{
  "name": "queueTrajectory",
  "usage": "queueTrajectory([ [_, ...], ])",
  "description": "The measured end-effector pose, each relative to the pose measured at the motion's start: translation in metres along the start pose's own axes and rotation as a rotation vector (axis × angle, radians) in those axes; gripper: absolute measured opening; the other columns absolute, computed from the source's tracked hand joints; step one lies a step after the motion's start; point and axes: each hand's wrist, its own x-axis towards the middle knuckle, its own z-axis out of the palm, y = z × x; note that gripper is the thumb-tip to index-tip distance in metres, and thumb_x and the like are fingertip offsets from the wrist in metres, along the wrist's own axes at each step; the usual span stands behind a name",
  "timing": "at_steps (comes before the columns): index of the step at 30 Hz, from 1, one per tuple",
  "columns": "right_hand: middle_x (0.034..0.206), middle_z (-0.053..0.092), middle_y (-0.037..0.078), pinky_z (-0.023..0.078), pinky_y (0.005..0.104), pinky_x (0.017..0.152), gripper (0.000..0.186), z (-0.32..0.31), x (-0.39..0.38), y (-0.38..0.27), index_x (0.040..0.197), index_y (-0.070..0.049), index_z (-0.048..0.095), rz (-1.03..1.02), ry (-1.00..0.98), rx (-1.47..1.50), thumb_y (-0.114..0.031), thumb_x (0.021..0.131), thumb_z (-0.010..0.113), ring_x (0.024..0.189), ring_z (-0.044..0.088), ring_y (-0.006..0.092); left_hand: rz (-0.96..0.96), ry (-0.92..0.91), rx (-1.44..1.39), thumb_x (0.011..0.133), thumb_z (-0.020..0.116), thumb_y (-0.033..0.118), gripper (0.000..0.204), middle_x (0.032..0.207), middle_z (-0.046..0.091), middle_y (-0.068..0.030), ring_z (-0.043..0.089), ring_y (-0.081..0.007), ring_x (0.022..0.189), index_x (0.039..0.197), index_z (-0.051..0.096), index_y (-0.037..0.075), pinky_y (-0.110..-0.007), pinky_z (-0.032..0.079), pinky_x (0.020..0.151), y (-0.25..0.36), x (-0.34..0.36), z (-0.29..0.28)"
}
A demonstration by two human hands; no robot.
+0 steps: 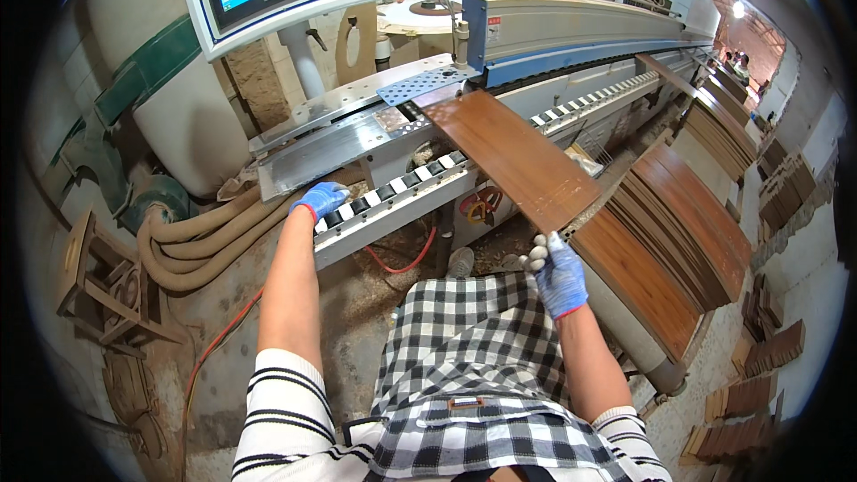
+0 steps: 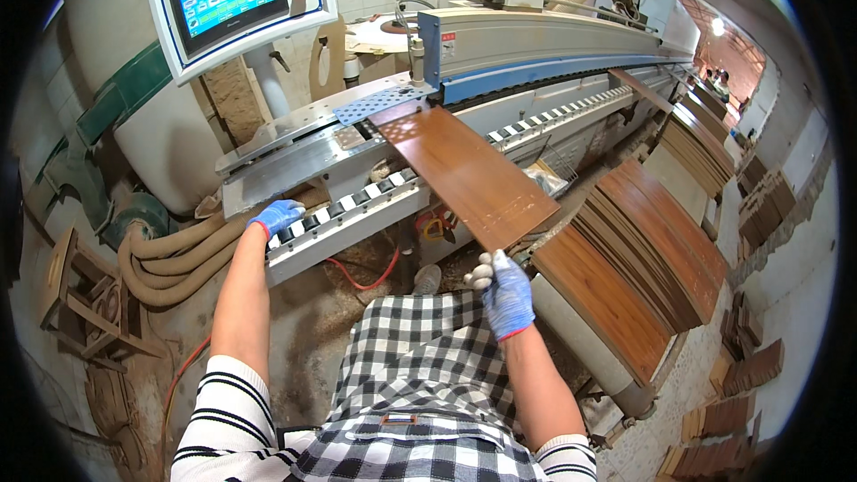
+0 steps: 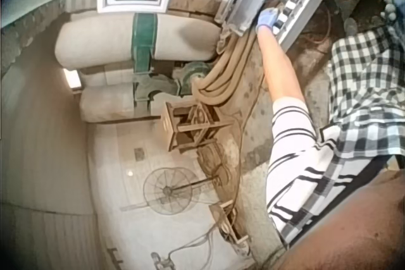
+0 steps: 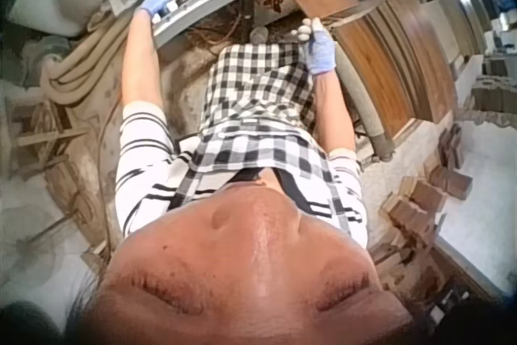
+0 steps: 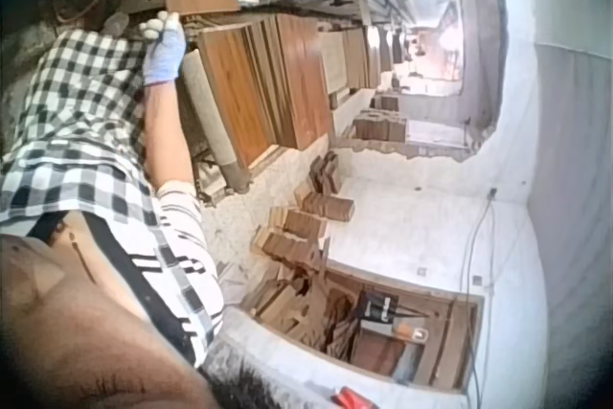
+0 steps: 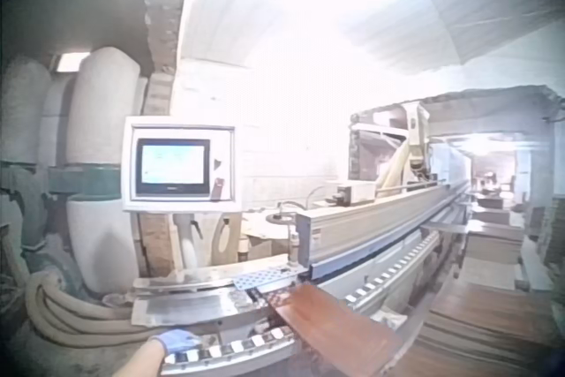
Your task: The person feeds rectangular wooden planks through a belt sander one at a time, guiding each piece with gloved hands and then placing the finished planks onto a nearby stack. The process is repeated for multiple planks in a workshop setting.
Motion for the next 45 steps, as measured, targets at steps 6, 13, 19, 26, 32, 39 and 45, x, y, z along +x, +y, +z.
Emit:
queueTrajectory([
  [6, 0.064, 0.052, 0.0, 0.052, 0.0294, 0.063, 0.027, -0.024, 0.036, -0.03, 0.092, -0.005, 0.054, -0.085, 0.102, -0.016, -0.032, 0.096, 0.05, 0.049, 0.046, 0.0097, -0.024, -0.024, -0.077, 0.087, 0.053, 0.031, 0.037, 0.107, 0.066, -0.0135, 0.061, -0.0257, 0.096, 0.111, 0.065, 0.005, -0.034, 0.046, 0.087, -0.007, 0.003, 0.004],
  [13, 0.07, 0.054, 0.0, 0.047, 0.0235, 0.058, 0.027, -0.112, 0.031, -0.049, 0.108, -0.008, 0.056, -0.198, 0.322, -0.133, -0.032, 0.095, 0.052, 0.054, 0.047, 0.0086, -0.032, -0.063, -0.095, 0.087, 0.058, 0.034, 0.037, 0.104, 0.067, -0.0103, 0.061, -0.0205, 0.093, 0.109, 0.066, 0.005, -0.032, 0.045, 0.087, -0.018, 0.004, 0.001],
  [19, 0.077, 0.057, 0.004, 0.041, 0.0227, 0.045, 0.043, -0.323, -0.075, -0.053, 0.134, -0.007, 0.041, -0.694, 0.981, -0.494, -0.015, 0.094, 0.053, 0.053, 0.051, 0.0105, -0.018, -0.055, -0.102, 0.088, 0.057, 0.032, 0.037, 0.107, 0.066, -0.0122, 0.061, -0.0223, 0.097, 0.111, 0.064, 0.003, -0.033, 0.045, 0.089, -0.014, 0.005, 0.002],
  [26, 0.073, 0.06, 0.008, 0.039, 0.0249, 0.04, 0.045, -0.395, -0.147, -0.091, 0.135, -0.012, 0.04, -0.541, 1.303, -0.541, -0.025, 0.094, 0.053, 0.049, 0.051, 0.0126, -0.054, -0.047, -0.078, 0.087, 0.058, 0.033, 0.04, 0.112, 0.065, -0.0117, 0.059, -0.0226, 0.102, 0.114, 0.063, 0.004, -0.033, 0.044, 0.092, -0.021, 0.009, 0.0],
  [32, 0.084, 0.063, 0.005, 0.044, 0.0254, 0.052, 0.041, -0.4, -0.141, -0.085, 0.129, -0.01, 0.049, -0.613, 1.359, -0.525, -0.025, 0.092, 0.058, 0.06, 0.054, 0.0132, -0.024, -0.064, -0.085, 0.088, 0.057, 0.033, 0.039, 0.111, 0.065, -0.0123, 0.06, -0.023, 0.101, 0.113, 0.063, 0.004, -0.034, 0.045, 0.09, -0.03, 0.012, -0.001],
  [39, 0.08, 0.053, -0.005, 0.039, 0.0242, 0.056, 0.038, -0.367, -0.172, -0.069, 0.123, -0.017, 0.053, -0.577, 1.118, -0.038, -0.014, 0.085, 0.055, 0.056, 0.043, 0.0081, -0.074, -0.075, -0.096, 0.088, 0.059, 0.03, 0.037, 0.112, 0.065, -0.0102, 0.059, -0.0205, 0.104, 0.114, 0.063, 0.003, -0.033, 0.044, 0.092, -0.023, 0.008, -0.001],
  [45, 0.08, 0.061, 0.001, 0.046, 0.0271, 0.05, 0.033, -0.403, -0.237, -0.034, 0.102, -0.014, 0.059, -0.383, 0.732, 0.118, -0.031, 0.074, 0.06, 0.053, 0.05, 0.0147, -0.055, -0.074, -0.105, 0.088, 0.06, 0.029, 0.037, 0.11, 0.066, -0.0117, 0.06, -0.0206, 0.101, 0.112, 0.063, 0.002, -0.033, 0.045, 0.091, -0.024, 0.015, 0.004],
])
